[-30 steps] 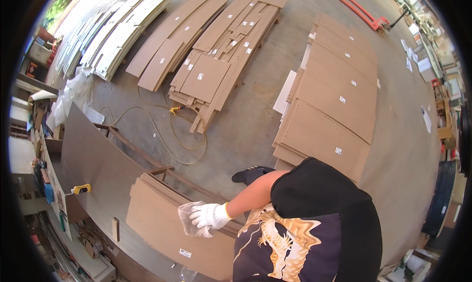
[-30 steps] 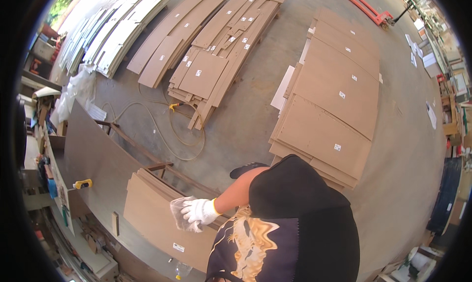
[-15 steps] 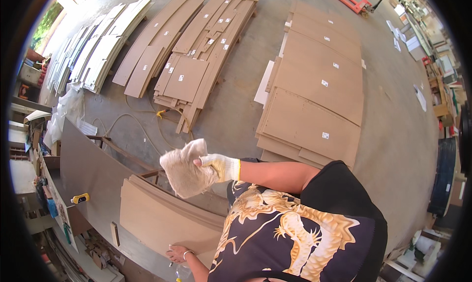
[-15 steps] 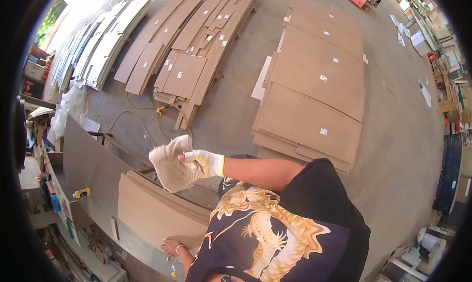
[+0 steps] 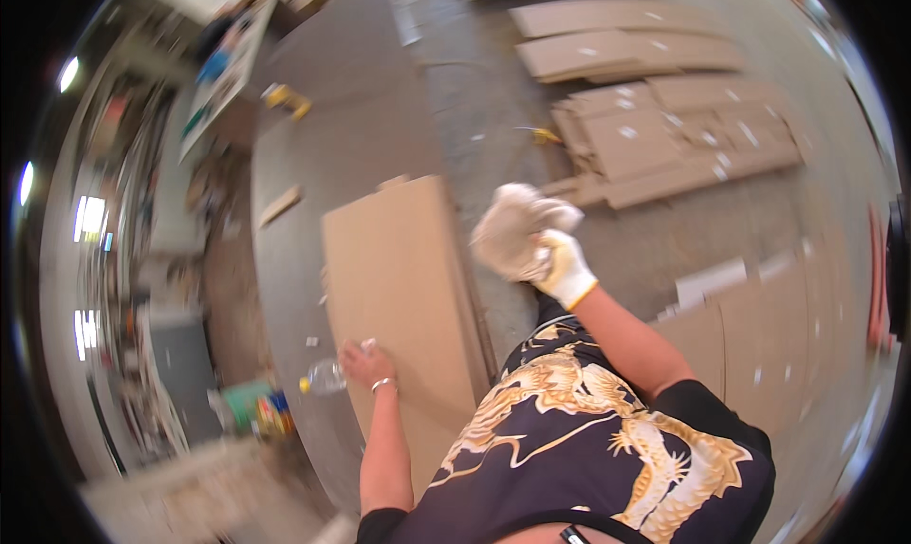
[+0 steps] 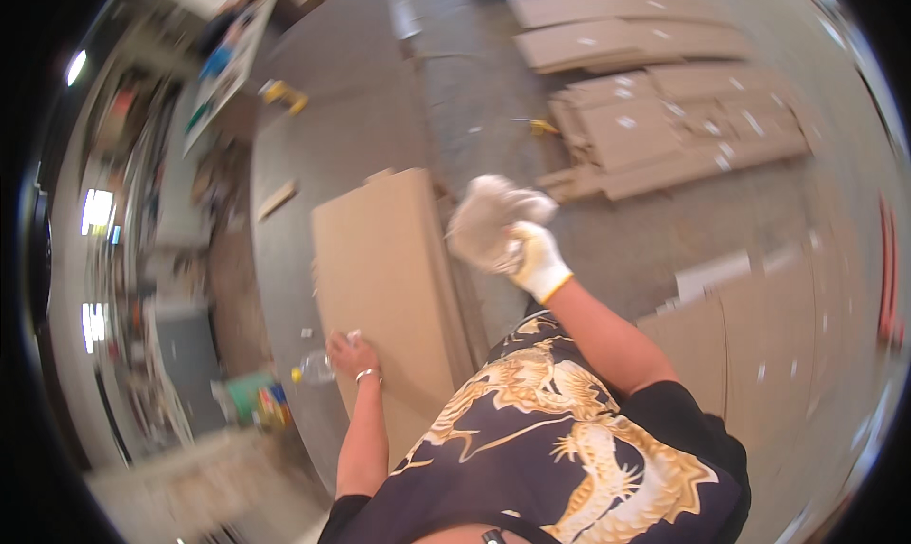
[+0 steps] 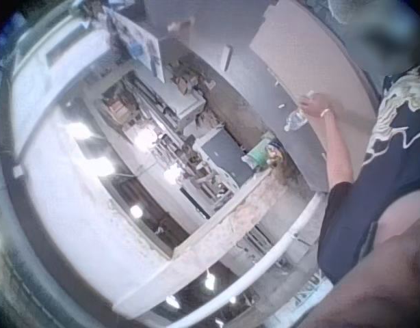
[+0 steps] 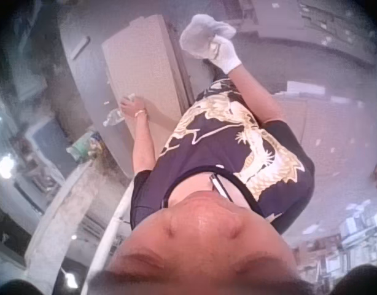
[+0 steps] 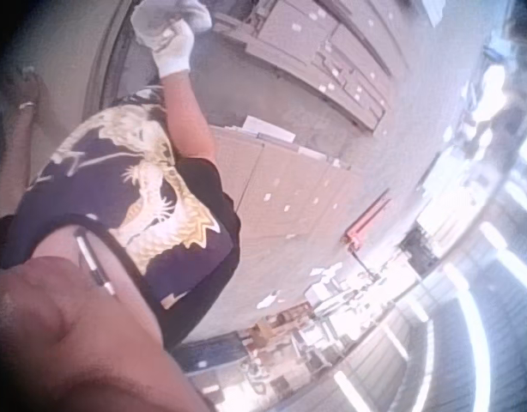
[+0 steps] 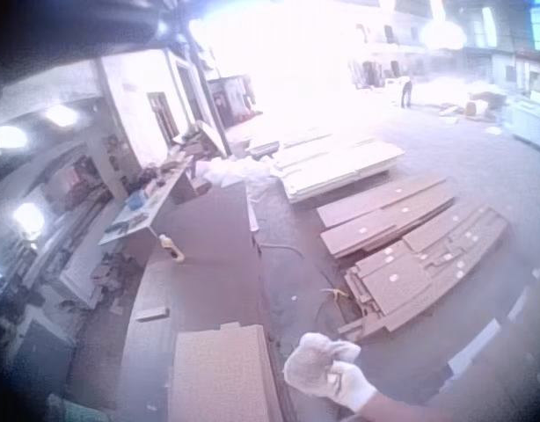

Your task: The person wipes multiple flat wooden panels with a cloth, then uses a small blue scraper to remove residue from the edges. They handle each panel one at a time, flip them over, and stack them on the floor.

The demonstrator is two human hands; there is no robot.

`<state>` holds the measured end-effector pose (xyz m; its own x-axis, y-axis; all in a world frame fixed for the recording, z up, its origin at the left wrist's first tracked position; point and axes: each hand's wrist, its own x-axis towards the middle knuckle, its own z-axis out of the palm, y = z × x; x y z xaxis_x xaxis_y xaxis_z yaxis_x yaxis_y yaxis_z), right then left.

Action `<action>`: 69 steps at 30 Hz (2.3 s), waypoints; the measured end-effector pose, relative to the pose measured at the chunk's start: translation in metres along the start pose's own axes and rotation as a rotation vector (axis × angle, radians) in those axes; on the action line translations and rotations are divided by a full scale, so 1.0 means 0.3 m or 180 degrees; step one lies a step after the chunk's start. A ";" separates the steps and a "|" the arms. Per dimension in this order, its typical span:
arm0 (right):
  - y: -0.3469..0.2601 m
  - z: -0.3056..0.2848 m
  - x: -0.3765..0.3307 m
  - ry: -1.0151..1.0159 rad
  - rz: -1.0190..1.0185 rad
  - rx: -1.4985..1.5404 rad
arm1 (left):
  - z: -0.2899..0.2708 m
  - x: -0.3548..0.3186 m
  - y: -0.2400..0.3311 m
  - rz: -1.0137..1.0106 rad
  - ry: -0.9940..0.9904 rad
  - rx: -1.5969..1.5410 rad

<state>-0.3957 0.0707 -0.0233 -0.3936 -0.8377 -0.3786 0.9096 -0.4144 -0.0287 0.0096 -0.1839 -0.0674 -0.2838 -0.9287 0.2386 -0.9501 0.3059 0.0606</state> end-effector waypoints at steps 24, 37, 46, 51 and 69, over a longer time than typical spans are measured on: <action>0.284 0.353 0.642 -0.3734 -0.1216 -0.7471 | -0.233 -0.281 0.438 -0.1678 -0.0321 -0.0158; 0.289 0.468 0.662 -0.2167 0.0382 -0.8003 | -0.256 -0.290 0.429 -0.1609 -0.0406 -0.0098; 0.261 0.380 0.716 -0.2065 -0.1494 -0.7093 | -0.269 -0.297 0.427 -0.1853 -0.0674 -0.0154; 0.228 0.350 0.970 -0.1271 -0.1198 -0.7473 | -0.284 -0.288 0.422 -0.1853 -0.0753 -0.0274; 0.910 0.521 0.683 -0.4927 -0.1267 -0.7098 | -0.298 -0.312 0.404 -0.1754 -0.0948 -0.0366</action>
<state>-0.2488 -0.2696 0.0360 0.5544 -0.7917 0.2566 -0.6301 -0.6007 -0.4920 -0.0675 -0.0410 0.0043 0.2034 -0.9696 -0.1360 -0.9517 -0.2284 0.2053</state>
